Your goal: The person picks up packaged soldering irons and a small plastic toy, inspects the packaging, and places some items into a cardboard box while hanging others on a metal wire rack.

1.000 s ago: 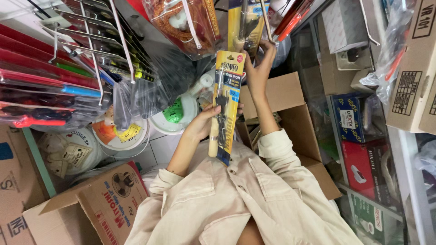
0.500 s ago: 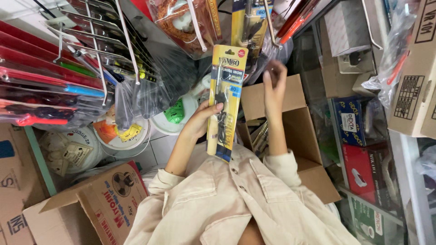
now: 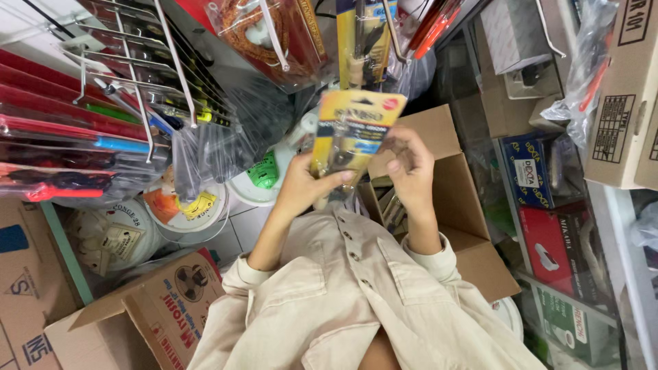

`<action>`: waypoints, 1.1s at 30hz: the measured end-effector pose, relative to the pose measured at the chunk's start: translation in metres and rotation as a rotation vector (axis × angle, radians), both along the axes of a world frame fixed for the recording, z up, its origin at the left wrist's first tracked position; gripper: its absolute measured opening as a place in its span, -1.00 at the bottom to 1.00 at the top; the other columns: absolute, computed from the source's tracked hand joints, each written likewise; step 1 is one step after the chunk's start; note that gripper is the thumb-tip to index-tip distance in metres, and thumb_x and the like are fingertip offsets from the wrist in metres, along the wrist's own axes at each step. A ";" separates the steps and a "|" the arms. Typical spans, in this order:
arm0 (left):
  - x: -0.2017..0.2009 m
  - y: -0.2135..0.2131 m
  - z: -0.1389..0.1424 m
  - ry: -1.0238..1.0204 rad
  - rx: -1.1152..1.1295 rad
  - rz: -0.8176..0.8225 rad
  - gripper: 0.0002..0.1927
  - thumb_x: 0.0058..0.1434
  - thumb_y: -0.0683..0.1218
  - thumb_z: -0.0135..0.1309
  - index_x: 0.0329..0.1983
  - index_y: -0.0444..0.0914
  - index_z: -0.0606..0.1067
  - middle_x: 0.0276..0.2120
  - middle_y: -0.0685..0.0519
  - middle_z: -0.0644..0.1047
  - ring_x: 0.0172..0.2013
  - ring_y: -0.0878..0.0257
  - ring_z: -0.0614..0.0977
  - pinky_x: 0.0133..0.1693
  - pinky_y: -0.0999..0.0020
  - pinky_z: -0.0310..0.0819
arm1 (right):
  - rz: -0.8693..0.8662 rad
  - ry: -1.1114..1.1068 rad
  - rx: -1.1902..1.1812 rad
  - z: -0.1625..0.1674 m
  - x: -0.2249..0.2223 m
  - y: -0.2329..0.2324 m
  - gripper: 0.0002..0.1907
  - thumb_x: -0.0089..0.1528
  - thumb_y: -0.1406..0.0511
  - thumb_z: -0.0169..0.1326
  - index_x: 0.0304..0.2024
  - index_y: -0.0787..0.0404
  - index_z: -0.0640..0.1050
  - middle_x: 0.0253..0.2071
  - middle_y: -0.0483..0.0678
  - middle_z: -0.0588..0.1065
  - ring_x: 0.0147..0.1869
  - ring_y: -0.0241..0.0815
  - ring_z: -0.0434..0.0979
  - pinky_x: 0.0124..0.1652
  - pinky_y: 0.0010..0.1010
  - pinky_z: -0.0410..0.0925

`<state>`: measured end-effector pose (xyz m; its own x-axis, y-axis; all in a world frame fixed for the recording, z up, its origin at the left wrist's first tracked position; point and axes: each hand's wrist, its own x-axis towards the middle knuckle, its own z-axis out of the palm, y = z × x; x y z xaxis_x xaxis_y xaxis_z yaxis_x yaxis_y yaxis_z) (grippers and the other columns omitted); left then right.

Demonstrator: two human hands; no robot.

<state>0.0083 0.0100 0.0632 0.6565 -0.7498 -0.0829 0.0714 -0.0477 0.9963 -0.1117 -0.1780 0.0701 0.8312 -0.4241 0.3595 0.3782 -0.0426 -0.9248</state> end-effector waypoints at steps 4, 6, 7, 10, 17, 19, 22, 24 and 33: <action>-0.023 -0.012 0.001 -0.278 -0.132 0.056 -0.58 0.18 -0.04 0.34 0.01 -0.38 0.58 -0.05 -0.01 0.63 -0.06 0.24 0.65 0.04 0.33 0.52 | -0.152 0.169 0.233 -0.005 0.008 0.014 -0.56 0.50 0.11 -0.03 0.15 0.37 0.49 0.04 -0.06 0.55 0.09 -0.31 0.50 0.14 -0.43 0.38; -0.032 -0.014 -0.002 -0.316 -0.131 0.043 -0.54 0.24 0.02 0.27 0.07 -0.39 0.54 -0.02 -0.04 0.61 -0.01 0.19 0.64 0.10 0.29 0.50 | -0.149 0.051 0.517 -0.012 0.016 0.023 -0.61 0.46 0.17 -0.04 0.16 0.35 0.46 0.05 -0.06 0.54 0.10 -0.27 0.51 0.15 -0.42 0.39; -0.034 -0.015 -0.005 -0.302 -0.112 0.012 -0.48 0.27 0.06 0.22 0.13 -0.39 0.51 0.00 -0.05 0.59 0.01 0.18 0.63 0.12 0.28 0.48 | -0.194 0.053 0.588 -0.016 0.020 0.025 -0.64 0.45 0.17 -0.04 0.12 0.32 0.47 -0.01 -0.07 0.55 0.04 -0.26 0.52 0.10 -0.39 0.39; -0.030 -0.013 -0.017 -0.071 -0.237 -0.166 -0.36 0.44 0.22 -0.06 0.32 -0.36 0.38 0.15 -0.08 0.53 0.19 0.16 0.54 0.28 0.28 0.34 | -0.168 -0.062 0.790 -0.027 0.029 0.017 -0.78 0.45 0.20 -0.04 -0.01 0.21 0.47 -0.19 -0.12 0.51 -0.12 -0.24 0.49 0.00 -0.33 0.36; -0.038 -0.010 -0.049 0.254 -0.288 -0.556 -0.21 0.44 0.24 -0.05 0.50 -0.37 0.10 0.35 -0.05 0.32 0.37 0.25 0.30 0.37 0.32 0.13 | 0.161 -0.428 1.017 -0.050 0.037 -0.044 -0.88 0.47 0.19 -0.01 -0.06 0.08 0.42 -0.25 -0.22 0.36 -0.19 -0.33 0.37 0.17 -0.30 0.24; -0.046 -0.013 -0.051 0.396 -0.294 -0.466 -0.23 0.32 0.12 0.15 0.42 -0.42 0.22 0.27 -0.05 0.40 0.26 0.25 0.40 0.29 0.30 0.26 | 0.188 -0.436 0.927 -0.054 0.038 -0.047 -0.85 0.48 0.18 -0.02 0.02 0.05 0.43 -0.18 -0.24 0.40 -0.12 -0.35 0.40 0.23 -0.29 0.22; -0.045 -0.010 -0.043 0.456 -0.250 -0.331 -0.27 0.16 0.01 0.37 0.27 -0.42 0.35 0.09 -0.04 0.52 0.07 0.27 0.54 0.12 0.30 0.44 | 0.196 -0.396 0.874 -0.047 0.034 -0.040 -0.65 0.45 0.09 -0.08 0.23 0.03 0.40 0.03 -0.21 0.45 0.07 -0.27 0.43 0.35 -0.21 0.20; -0.042 -0.006 -0.030 0.272 -0.122 -0.211 -0.30 0.07 0.03 0.42 0.17 -0.37 0.41 -0.05 -0.03 0.60 -0.05 0.26 0.63 0.01 0.30 0.54 | 0.100 -0.302 0.954 -0.034 0.027 -0.031 -0.46 0.41 0.01 -0.14 0.38 0.03 0.32 0.27 -0.14 0.43 0.22 -0.16 0.44 0.42 -0.08 0.19; -0.038 0.004 0.024 -0.376 0.330 -0.115 -0.28 -0.02 0.30 0.33 0.13 -0.10 0.43 -0.32 -0.08 0.69 -0.26 -0.01 0.75 -0.22 0.16 0.61 | -0.009 0.013 0.681 0.005 -0.009 0.012 -0.35 0.48 0.04 -0.08 0.55 0.05 0.12 0.15 0.17 0.42 0.13 0.11 0.55 0.09 -0.01 0.47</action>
